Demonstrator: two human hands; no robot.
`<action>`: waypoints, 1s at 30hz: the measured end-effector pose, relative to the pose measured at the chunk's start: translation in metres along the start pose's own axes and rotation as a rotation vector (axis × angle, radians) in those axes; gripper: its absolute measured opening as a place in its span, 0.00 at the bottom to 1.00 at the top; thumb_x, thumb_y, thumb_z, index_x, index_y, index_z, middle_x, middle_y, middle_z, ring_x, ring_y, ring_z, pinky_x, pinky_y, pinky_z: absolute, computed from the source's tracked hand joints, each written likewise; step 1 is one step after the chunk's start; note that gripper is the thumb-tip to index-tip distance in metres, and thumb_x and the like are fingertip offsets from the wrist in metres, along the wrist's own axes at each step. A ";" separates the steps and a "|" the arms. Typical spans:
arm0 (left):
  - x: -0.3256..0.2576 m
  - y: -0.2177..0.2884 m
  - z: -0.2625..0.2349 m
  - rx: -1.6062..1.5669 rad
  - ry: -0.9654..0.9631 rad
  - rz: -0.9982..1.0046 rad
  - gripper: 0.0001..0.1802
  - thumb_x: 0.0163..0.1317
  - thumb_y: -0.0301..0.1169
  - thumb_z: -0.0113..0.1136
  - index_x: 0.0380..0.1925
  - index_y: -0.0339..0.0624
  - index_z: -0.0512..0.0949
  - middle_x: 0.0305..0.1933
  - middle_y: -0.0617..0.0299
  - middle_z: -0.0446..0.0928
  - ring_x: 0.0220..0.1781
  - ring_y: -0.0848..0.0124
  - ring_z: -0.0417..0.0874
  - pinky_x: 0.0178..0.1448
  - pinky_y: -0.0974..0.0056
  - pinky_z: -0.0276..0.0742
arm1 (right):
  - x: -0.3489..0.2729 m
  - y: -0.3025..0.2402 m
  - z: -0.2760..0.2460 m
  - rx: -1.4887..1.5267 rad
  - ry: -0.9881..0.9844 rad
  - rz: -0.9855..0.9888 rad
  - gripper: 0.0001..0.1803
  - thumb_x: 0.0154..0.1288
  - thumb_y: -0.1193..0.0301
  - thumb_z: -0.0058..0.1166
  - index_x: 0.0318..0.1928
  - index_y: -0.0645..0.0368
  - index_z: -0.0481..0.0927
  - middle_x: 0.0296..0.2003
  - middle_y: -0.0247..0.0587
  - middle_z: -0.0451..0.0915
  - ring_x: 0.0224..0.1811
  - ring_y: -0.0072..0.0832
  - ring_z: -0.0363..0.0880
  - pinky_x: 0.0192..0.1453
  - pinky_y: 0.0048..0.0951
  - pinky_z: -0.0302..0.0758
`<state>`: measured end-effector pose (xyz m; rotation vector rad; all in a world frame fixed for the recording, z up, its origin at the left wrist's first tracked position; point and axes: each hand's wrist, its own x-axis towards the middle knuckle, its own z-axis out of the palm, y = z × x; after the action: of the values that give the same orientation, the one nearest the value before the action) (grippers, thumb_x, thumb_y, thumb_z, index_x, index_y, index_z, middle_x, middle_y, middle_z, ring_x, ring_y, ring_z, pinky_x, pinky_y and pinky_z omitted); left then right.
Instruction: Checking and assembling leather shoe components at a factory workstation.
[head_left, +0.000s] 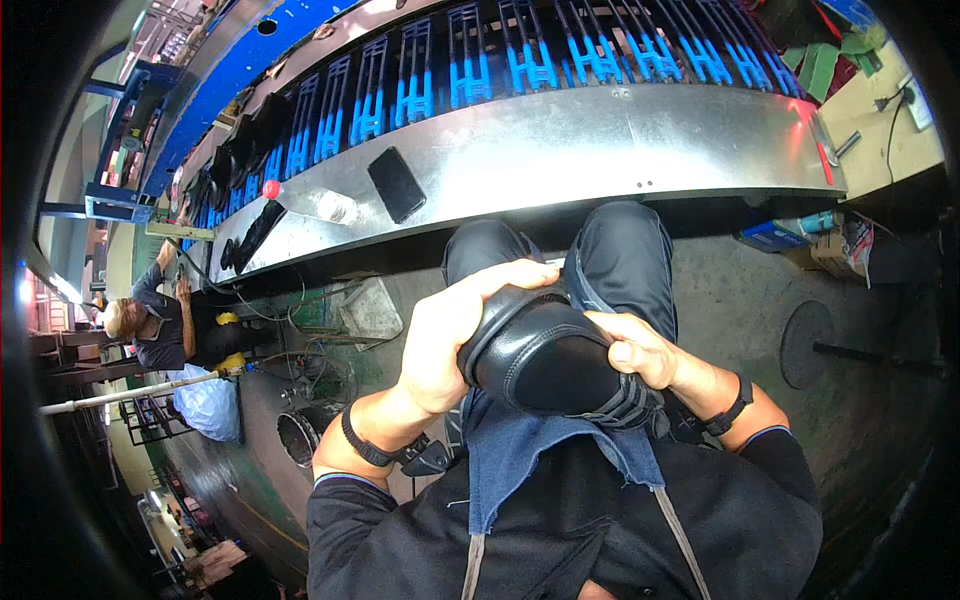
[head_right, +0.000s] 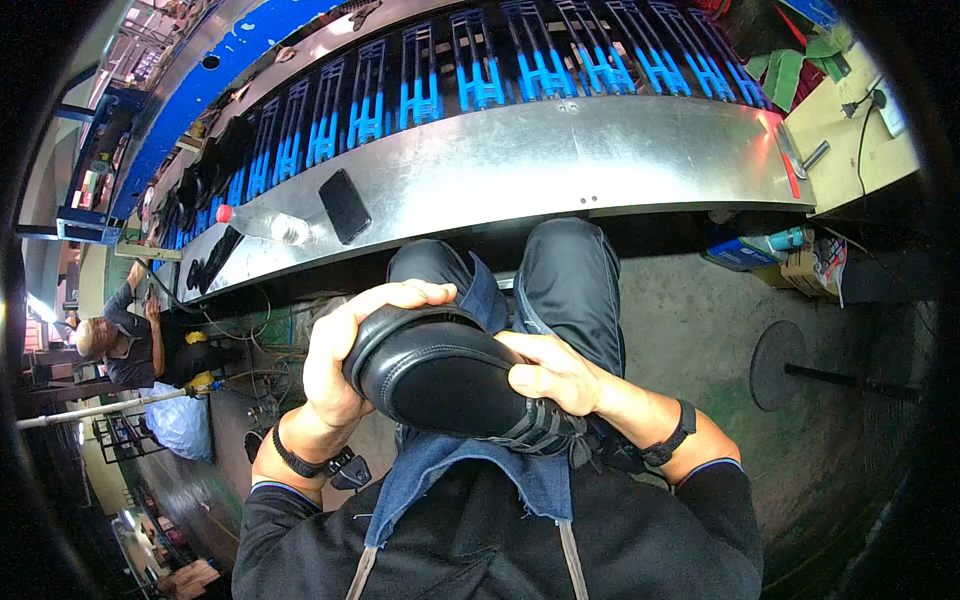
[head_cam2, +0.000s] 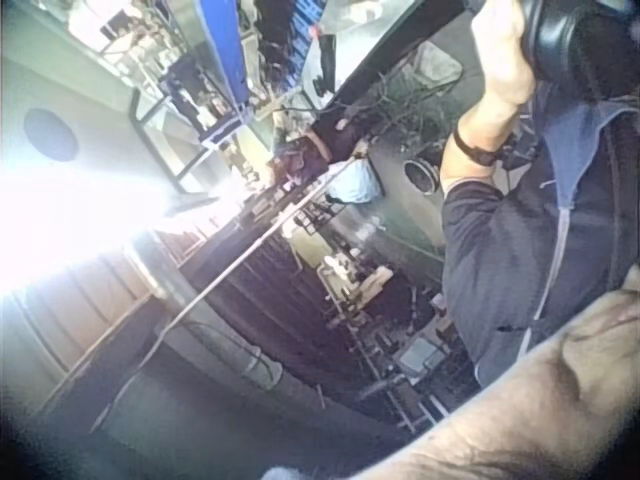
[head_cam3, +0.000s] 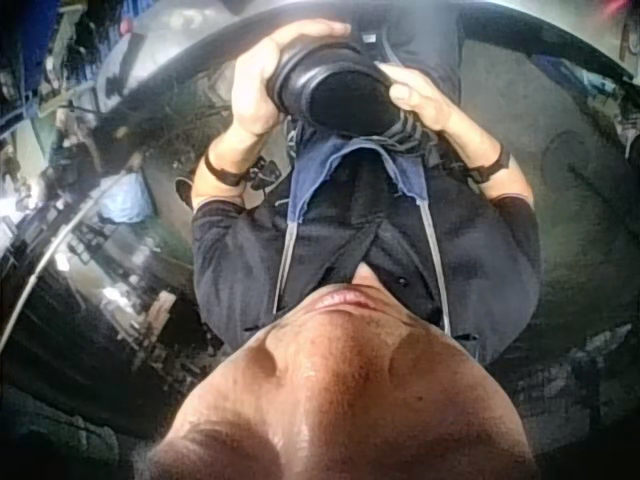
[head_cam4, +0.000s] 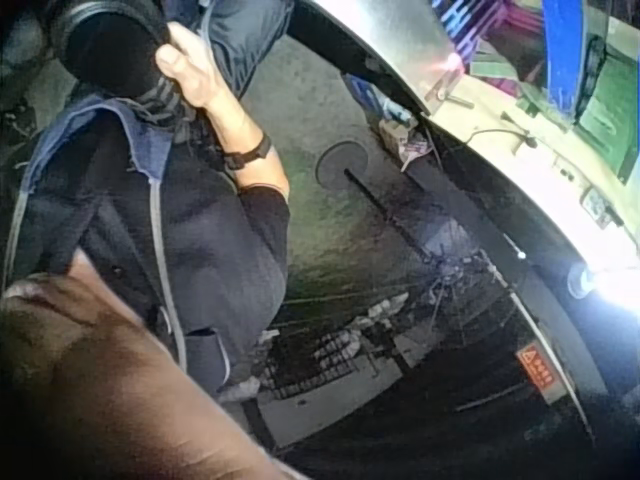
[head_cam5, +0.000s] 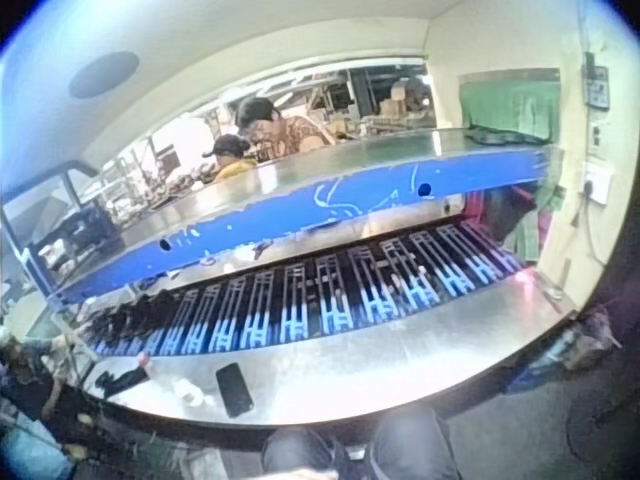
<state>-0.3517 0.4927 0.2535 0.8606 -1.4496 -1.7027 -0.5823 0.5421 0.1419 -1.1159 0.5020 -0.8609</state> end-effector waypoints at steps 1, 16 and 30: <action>0.000 0.000 0.000 -0.002 -0.001 0.000 0.35 0.70 0.51 0.37 0.53 0.26 0.75 0.59 0.38 0.75 0.64 0.49 0.75 0.72 0.48 0.66 | 0.000 -0.002 0.000 -0.001 0.001 0.002 0.31 0.67 0.48 0.47 0.52 0.66 0.76 0.26 0.26 0.71 0.25 0.14 0.64 0.31 0.21 0.62; -0.006 0.002 0.000 0.241 -0.071 0.007 0.42 0.71 0.58 0.38 0.67 0.28 0.63 0.71 0.39 0.63 0.72 0.51 0.67 0.75 0.52 0.58 | -0.003 -0.002 -0.019 0.015 -0.091 0.146 0.35 0.68 0.46 0.49 0.55 0.70 0.75 0.34 0.30 0.76 0.34 0.16 0.70 0.39 0.21 0.67; -0.007 -0.028 0.011 0.684 0.070 0.389 0.38 0.57 0.31 0.70 0.64 0.22 0.66 0.62 0.33 0.73 0.63 0.46 0.78 0.67 0.56 0.73 | -0.013 0.021 -0.016 0.230 0.073 0.085 0.40 0.72 0.46 0.42 0.64 0.74 0.69 0.57 0.49 0.78 0.59 0.31 0.75 0.65 0.30 0.68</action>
<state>-0.3606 0.5072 0.2280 0.8872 -2.0316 -0.8793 -0.5951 0.5472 0.1159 -0.8499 0.4943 -0.8638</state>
